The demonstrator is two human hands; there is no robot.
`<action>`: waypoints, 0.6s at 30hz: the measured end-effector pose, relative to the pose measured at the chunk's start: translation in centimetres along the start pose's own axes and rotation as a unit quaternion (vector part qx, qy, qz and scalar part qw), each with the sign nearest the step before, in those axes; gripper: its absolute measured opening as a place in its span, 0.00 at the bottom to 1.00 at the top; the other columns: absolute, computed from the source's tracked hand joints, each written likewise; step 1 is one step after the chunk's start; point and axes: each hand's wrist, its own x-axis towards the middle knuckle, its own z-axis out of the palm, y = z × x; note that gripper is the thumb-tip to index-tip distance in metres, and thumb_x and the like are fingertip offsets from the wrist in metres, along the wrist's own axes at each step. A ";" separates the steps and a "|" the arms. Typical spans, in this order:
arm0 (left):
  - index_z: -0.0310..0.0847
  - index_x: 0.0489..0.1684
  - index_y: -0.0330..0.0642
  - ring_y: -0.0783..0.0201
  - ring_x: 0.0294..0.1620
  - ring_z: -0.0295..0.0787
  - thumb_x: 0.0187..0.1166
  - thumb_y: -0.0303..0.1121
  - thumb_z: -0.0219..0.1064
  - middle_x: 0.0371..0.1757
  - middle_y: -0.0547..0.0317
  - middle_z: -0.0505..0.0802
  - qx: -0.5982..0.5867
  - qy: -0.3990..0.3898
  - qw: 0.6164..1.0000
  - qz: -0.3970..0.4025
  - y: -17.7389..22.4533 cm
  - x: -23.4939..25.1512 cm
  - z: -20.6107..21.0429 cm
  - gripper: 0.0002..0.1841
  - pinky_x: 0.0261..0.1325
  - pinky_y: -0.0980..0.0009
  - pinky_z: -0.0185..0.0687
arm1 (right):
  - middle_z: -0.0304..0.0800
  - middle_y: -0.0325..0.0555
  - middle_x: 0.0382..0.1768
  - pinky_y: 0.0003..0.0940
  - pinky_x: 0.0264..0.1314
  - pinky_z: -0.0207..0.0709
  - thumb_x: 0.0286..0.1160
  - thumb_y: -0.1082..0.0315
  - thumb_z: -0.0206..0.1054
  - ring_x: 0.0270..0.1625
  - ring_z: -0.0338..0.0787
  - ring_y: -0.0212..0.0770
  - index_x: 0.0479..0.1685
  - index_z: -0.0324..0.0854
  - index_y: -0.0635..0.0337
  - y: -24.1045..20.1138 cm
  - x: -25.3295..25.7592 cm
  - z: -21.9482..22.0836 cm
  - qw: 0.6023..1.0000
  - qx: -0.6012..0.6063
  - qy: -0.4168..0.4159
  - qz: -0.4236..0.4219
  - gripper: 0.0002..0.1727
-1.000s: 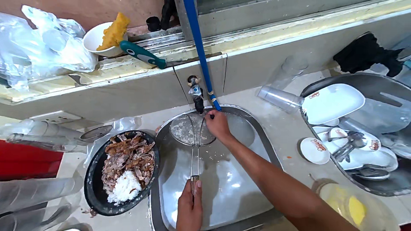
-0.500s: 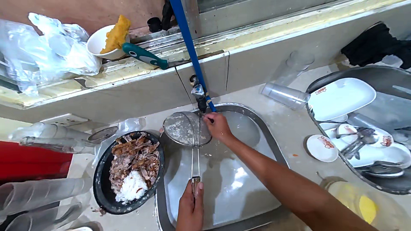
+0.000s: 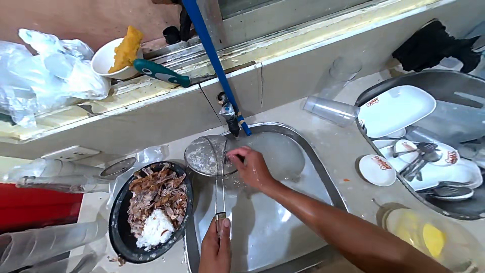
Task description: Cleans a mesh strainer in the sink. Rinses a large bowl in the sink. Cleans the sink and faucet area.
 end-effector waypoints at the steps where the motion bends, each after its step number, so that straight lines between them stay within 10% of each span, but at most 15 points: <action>1: 0.76 0.52 0.39 0.67 0.10 0.68 0.93 0.45 0.52 0.15 0.65 0.73 0.005 -0.005 1.000 0.003 0.0 -0.1 -0.1 0.17 0.14 0.67 0.72 | 0.93 0.45 0.48 0.39 0.54 0.88 0.86 0.66 0.63 0.47 0.92 0.37 0.54 0.91 0.57 0.5 1.0 -0.2 1.000 0.010 0.021 0.012 0.11; 8: 0.79 0.49 0.37 0.66 0.13 0.71 0.92 0.45 0.54 0.17 0.63 0.77 0.082 -0.033 0.996 0.027 -0.9 -0.8 0.3 0.18 0.19 0.66 0.74 | 0.94 0.50 0.51 0.46 0.63 0.85 0.87 0.66 0.61 0.54 0.93 0.42 0.59 0.87 0.61 2.5 7.0 -0.4 0.990 0.046 0.093 0.098 0.13; 14: 0.80 0.47 0.38 0.68 0.14 0.73 0.91 0.50 0.54 0.17 0.64 0.78 0.170 -0.031 0.983 0.064 -0.4 0.2 -0.1 0.21 0.20 0.67 0.75 | 0.87 0.53 0.34 0.55 0.48 0.81 0.94 0.55 0.52 0.40 0.88 0.51 0.44 0.87 0.64 2.2 6.1 -1.4 0.992 -0.048 -0.095 0.070 0.24; 18: 0.80 0.49 0.33 0.68 0.15 0.75 0.91 0.47 0.54 0.17 0.62 0.80 0.206 -0.054 0.973 0.084 -0.3 -0.4 0.0 0.22 0.22 0.67 0.76 | 0.96 0.42 0.57 0.43 0.64 0.86 0.92 0.62 0.56 0.55 0.94 0.36 0.68 0.89 0.53 1.2 2.6 -2.1 0.999 -0.016 -0.037 -0.007 0.18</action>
